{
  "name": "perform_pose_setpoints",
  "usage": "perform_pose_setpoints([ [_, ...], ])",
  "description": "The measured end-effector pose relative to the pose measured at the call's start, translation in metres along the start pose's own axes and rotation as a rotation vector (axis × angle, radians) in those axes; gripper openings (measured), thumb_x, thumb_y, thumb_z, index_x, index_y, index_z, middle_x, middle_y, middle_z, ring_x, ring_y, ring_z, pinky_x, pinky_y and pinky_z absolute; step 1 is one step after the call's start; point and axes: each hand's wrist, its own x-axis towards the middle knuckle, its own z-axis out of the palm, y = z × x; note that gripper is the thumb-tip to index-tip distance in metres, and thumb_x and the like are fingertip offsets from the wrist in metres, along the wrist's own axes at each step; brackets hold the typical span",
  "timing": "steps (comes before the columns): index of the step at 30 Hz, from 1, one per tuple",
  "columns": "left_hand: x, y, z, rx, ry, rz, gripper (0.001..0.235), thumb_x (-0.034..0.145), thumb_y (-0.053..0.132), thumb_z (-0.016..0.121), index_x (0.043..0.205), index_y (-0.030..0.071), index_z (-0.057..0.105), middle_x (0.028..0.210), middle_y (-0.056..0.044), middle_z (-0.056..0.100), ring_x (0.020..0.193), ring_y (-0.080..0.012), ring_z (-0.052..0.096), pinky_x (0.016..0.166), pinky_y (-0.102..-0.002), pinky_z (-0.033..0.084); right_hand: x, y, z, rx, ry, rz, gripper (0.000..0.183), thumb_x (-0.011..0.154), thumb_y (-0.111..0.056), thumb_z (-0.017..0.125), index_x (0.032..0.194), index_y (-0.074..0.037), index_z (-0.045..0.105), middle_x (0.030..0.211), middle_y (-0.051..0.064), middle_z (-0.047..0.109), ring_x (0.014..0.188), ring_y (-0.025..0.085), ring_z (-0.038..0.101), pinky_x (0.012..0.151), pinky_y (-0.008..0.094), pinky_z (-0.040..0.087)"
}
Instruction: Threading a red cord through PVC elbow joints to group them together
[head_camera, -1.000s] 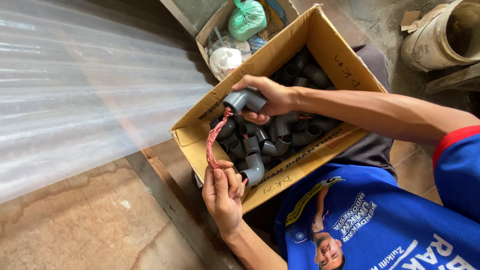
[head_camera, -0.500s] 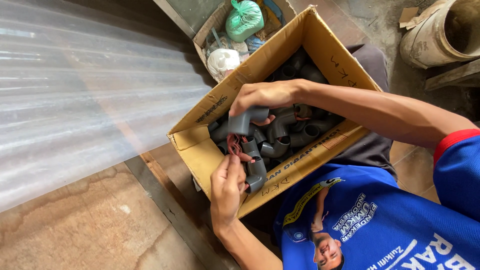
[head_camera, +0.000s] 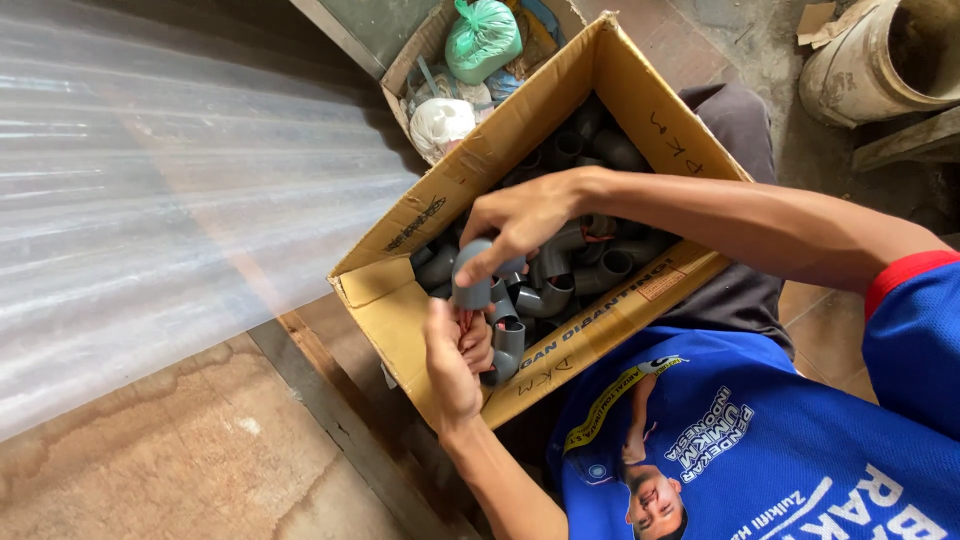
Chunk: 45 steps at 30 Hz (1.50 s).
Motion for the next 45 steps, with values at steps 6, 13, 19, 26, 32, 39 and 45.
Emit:
perform_pose_setpoints([
  [6, 0.003, 0.005, 0.01, 0.671, 0.183, 0.112, 0.098, 0.095, 0.075, -0.001, 0.136, 0.014, 0.063, 0.123, -0.015, 0.069, 0.109, -0.0222, 0.066, 0.1, -0.037, 0.049, 0.004, 0.005, 0.009, -0.059, -0.042, 0.048, 0.046, 0.092, -0.055, 0.066, 0.072, -0.013, 0.067, 0.062, 0.009, 0.068, 0.051, 0.012, 0.059, 0.045, 0.027, 0.05],
  [13, -0.016, 0.017, -0.004, 0.53, 0.033, 0.326, 0.052, 0.097, 0.06, 0.059, 0.107, 0.011, 0.069, 0.084, -0.002, 0.06, 0.085, -0.0113, 0.055, 0.073, -0.028, 0.05, -0.012, -0.023, 0.021, -0.27, -0.016, 0.012, 0.068, 0.099, -0.068, 0.04, 0.09, -0.006, 0.065, 0.082, 0.02, 0.071, 0.082, 0.03, 0.069, 0.079, 0.046, 0.057],
  [19, -0.039, 0.031, -0.007, 0.684, 0.037, 0.11, 0.055, 0.068, 0.05, 0.083, 0.104, 0.012, 0.066, 0.092, -0.004, 0.073, 0.086, -0.0159, 0.066, 0.073, -0.03, 0.052, -0.035, -0.052, 0.03, -0.71, 0.041, 0.017, 0.073, 0.091, -0.071, 0.045, 0.126, -0.006, 0.048, 0.092, 0.022, 0.076, 0.083, 0.048, 0.07, 0.069, 0.055, 0.055],
  [26, -0.04, 0.011, -0.021, 0.815, -0.135, 0.423, 0.051, 0.08, 0.039, 0.082, 0.123, 0.014, 0.067, 0.138, -0.009, 0.056, 0.127, -0.0267, 0.059, 0.105, -0.04, 0.05, -0.051, -0.052, 0.014, -0.581, -0.354, -0.181, 0.037, 0.102, -0.033, 0.057, 0.079, -0.005, 0.064, 0.07, 0.018, 0.067, 0.057, 0.035, 0.054, 0.06, 0.04, 0.048],
  [32, -0.043, 0.023, -0.009, 0.837, -0.267, 0.46, 0.065, 0.086, 0.034, 0.072, 0.14, 0.005, 0.05, 0.151, -0.015, 0.046, 0.146, -0.033, 0.038, 0.12, -0.047, 0.033, -0.046, -0.069, 0.022, -0.325, -0.455, -0.451, 0.03, 0.102, -0.025, 0.055, 0.085, -0.003, 0.067, 0.07, 0.009, 0.073, 0.059, 0.023, 0.067, 0.058, 0.034, 0.052],
  [39, -0.048, 0.028, 0.017, 0.347, -0.118, 0.53, 0.036, 0.107, 0.032, 0.049, 0.099, 0.002, 0.068, 0.073, -0.004, 0.065, 0.069, -0.0137, 0.065, 0.07, -0.027, 0.056, -0.034, -0.076, 0.02, -0.304, -0.171, -0.431, 0.036, 0.101, -0.029, 0.054, 0.079, -0.005, 0.069, 0.071, 0.005, 0.078, 0.061, 0.015, 0.071, 0.057, 0.031, 0.056],
  [45, -0.034, -0.012, 0.008, 0.035, 0.14, 0.645, 0.037, 0.108, 0.024, 0.049, 0.075, 0.006, 0.053, 0.061, -0.005, 0.046, 0.06, -0.0147, 0.057, 0.049, -0.025, 0.051, -0.002, 0.035, -0.011, -0.871, 0.513, 0.433, 0.064, 0.098, -0.068, 0.054, 0.083, -0.006, 0.062, 0.091, 0.018, 0.073, 0.083, 0.046, 0.069, 0.069, 0.057, 0.054],
])
